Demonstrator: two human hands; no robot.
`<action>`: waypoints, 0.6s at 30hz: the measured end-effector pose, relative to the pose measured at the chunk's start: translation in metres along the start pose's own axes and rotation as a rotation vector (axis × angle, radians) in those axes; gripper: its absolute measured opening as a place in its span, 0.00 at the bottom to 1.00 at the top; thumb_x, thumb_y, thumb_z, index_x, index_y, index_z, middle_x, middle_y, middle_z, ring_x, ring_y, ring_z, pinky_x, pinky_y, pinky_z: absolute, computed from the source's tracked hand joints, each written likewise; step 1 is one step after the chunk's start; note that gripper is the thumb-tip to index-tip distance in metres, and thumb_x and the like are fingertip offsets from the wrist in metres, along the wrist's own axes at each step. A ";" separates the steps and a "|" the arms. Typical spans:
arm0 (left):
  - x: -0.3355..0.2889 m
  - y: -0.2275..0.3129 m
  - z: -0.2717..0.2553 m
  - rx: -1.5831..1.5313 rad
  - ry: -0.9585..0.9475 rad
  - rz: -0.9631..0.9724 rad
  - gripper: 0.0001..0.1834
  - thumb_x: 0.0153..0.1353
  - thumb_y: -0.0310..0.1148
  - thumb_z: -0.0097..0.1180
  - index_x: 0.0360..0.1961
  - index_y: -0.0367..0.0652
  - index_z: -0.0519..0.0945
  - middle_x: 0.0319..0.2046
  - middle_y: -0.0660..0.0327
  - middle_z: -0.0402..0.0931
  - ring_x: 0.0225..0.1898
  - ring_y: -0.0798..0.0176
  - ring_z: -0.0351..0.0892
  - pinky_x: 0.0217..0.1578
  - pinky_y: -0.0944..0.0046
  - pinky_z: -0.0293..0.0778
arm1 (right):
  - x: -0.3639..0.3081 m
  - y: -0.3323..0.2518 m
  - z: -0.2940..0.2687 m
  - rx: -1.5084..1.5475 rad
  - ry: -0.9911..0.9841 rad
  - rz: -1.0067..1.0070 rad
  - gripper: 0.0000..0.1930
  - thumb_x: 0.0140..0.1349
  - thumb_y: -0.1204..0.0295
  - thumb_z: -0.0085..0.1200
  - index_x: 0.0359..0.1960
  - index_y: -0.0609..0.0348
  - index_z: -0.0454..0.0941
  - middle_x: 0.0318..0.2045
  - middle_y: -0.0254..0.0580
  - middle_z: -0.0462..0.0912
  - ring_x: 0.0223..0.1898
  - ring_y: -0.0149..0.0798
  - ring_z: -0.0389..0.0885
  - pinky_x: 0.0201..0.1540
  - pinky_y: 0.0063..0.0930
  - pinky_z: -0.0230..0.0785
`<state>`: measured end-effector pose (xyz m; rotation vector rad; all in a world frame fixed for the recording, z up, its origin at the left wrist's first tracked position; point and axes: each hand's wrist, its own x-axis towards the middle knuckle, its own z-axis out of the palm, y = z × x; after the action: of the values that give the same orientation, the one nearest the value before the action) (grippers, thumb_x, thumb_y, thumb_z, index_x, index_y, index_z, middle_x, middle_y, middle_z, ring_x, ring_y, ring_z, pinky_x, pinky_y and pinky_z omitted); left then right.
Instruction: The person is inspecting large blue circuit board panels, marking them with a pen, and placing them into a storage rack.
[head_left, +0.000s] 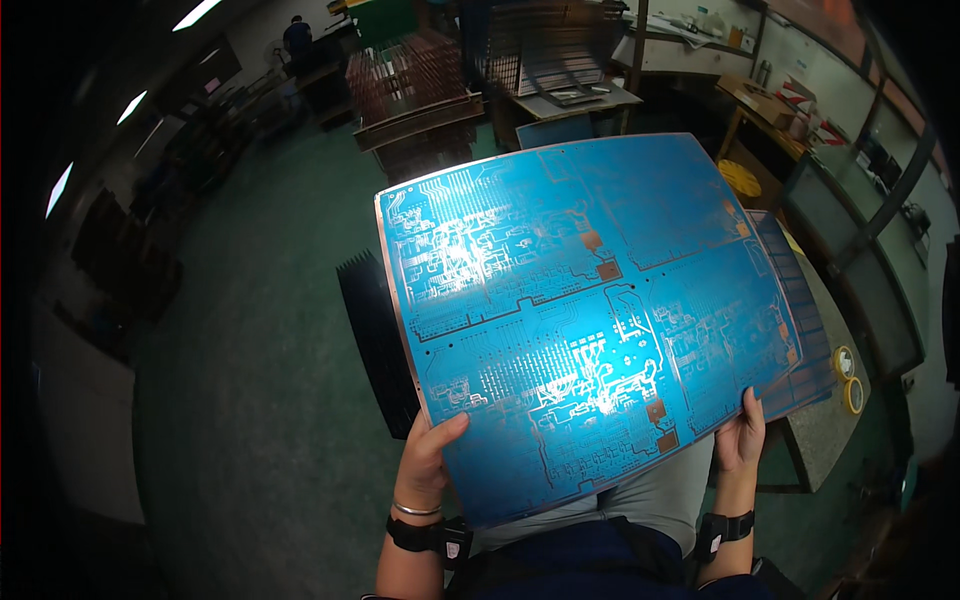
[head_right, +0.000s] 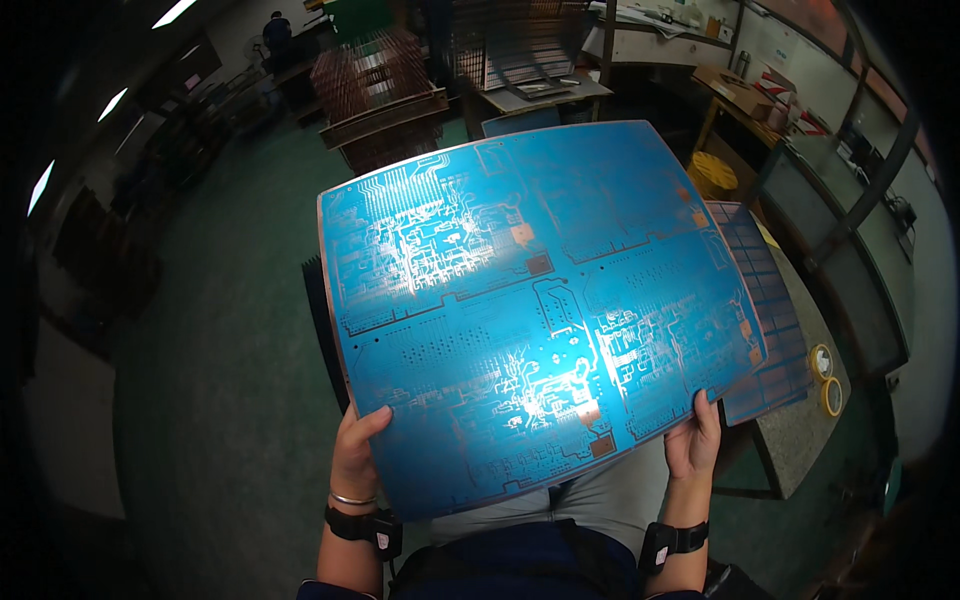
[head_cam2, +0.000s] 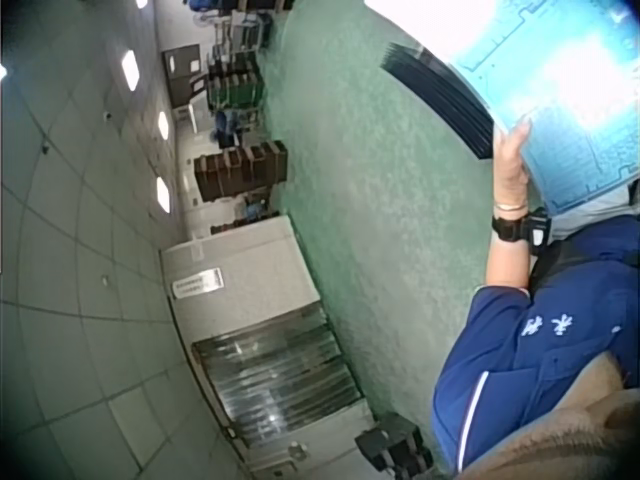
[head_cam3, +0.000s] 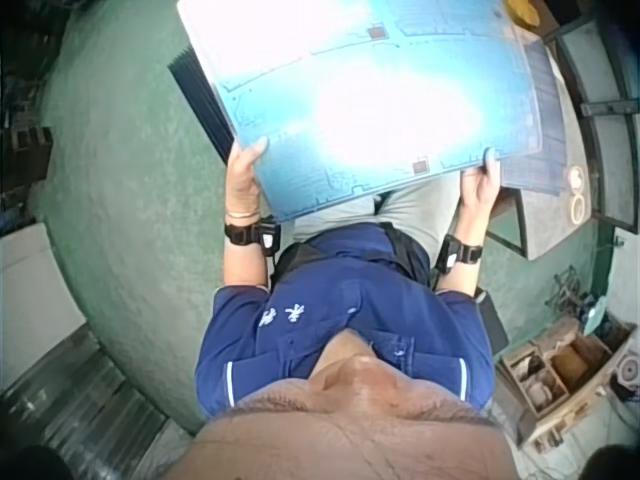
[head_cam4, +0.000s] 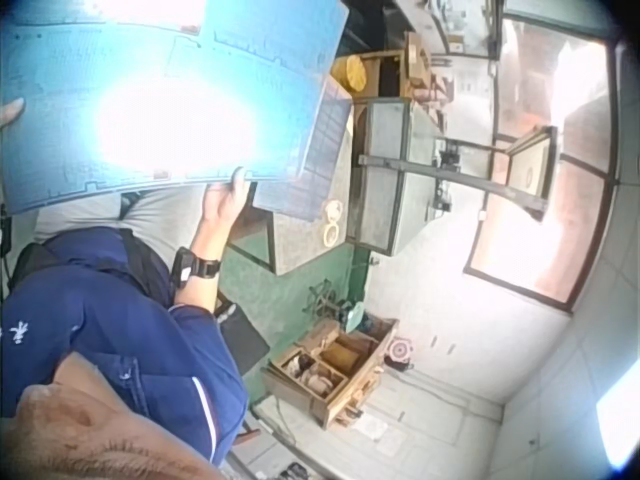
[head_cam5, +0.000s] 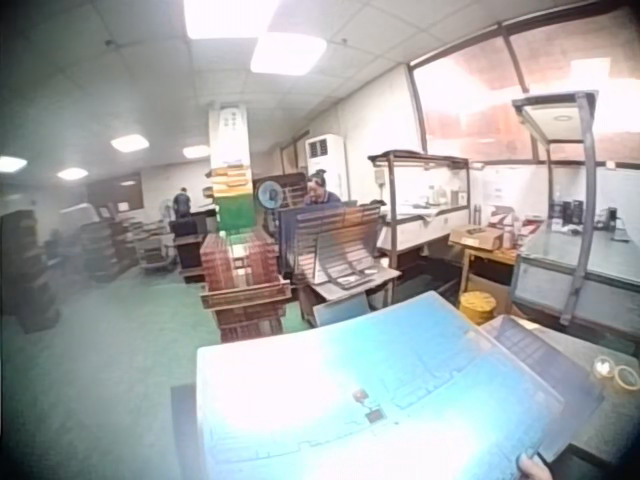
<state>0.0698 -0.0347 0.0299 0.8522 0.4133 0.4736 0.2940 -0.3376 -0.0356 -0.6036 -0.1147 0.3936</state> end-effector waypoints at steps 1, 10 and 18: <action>0.000 0.001 0.000 -0.005 0.000 0.002 0.27 0.51 0.28 0.53 0.54 0.35 0.64 0.44 0.54 0.71 0.44 0.60 0.73 0.44 0.64 0.71 | 0.000 0.001 0.001 -0.002 0.002 0.001 0.20 0.65 0.73 0.40 0.59 0.61 0.58 0.55 0.45 0.67 0.55 0.42 0.69 0.55 0.41 0.66; 0.004 -0.013 -0.007 -0.224 -0.038 -0.018 0.25 0.65 0.41 0.41 0.58 0.36 0.61 0.49 0.54 0.70 0.49 0.60 0.71 0.50 0.60 0.69 | 0.009 0.005 -0.016 0.086 -0.033 -0.032 0.17 0.66 0.72 0.40 0.55 0.64 0.62 0.53 0.45 0.69 0.54 0.39 0.69 0.56 0.37 0.65; -0.003 -0.019 0.021 -0.282 -0.120 0.076 0.28 0.67 0.47 0.33 0.63 0.42 0.53 0.59 0.56 0.60 0.58 0.59 0.62 0.56 0.58 0.63 | 0.022 0.009 -0.020 0.208 0.048 -0.019 0.17 0.66 0.72 0.40 0.55 0.65 0.62 0.54 0.48 0.68 0.55 0.40 0.68 0.58 0.36 0.63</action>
<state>0.0822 -0.0601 0.0280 0.6209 0.1979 0.5336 0.3159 -0.3330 -0.0576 -0.4066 -0.0326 0.3668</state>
